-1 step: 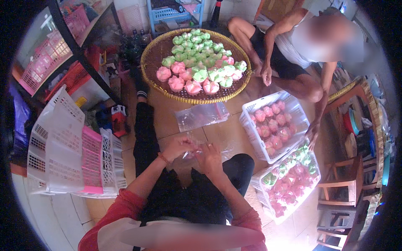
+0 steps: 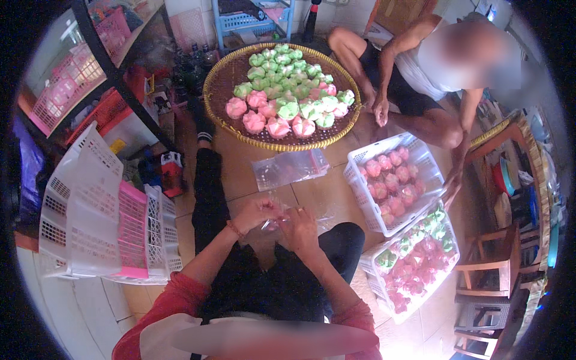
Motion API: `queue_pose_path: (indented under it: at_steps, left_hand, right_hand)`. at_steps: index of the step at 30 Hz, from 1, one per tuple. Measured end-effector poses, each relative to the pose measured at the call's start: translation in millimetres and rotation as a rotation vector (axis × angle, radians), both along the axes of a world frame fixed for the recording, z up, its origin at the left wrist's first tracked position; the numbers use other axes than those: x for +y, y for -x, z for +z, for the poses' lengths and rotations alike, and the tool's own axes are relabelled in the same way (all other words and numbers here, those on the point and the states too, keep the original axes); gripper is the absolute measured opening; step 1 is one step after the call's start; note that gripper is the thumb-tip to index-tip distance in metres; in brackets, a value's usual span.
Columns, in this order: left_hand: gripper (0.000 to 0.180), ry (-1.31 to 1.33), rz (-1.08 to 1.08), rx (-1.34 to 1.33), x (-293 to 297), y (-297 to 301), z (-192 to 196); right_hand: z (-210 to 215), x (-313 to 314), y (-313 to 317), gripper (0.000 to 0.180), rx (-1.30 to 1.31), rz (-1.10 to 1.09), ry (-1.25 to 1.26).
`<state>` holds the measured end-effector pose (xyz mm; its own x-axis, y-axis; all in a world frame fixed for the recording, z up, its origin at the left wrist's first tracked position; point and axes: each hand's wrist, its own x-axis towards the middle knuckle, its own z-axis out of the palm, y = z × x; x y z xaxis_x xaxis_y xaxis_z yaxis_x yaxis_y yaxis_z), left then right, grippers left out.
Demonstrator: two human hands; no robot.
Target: The person sits on the floor and repeatedly picks pink and green decorative items from a woven basket, places them into clear plastic bags, and arranges the sealed bags into white plastic crates. Another person nearby performs similar packaging actions.
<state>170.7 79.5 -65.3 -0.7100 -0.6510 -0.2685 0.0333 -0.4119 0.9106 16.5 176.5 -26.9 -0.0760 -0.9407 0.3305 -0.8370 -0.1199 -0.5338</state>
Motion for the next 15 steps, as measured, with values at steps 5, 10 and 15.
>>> queue_pose_path:
  at_steps: [5,10,15]
  left_hand:
    - [0.026,0.022,-0.112,-0.075,-1.8,-10.3,22.5]
    - [0.030,0.683,0.033,-0.410,-2.5,-3.2,27.5]
    - [0.033,0.839,-0.046,-0.602,-0.4,2.0,7.9]
  right_hand:
    - [-9.1,-4.1,-4.7,0.018,-0.154,0.084,-0.192]
    - [-7.8,-17.7,-0.3,0.019,-0.439,0.194,-0.431]
    - [-1.1,-21.6,6.7,0.021,-0.464,0.255,-0.646]
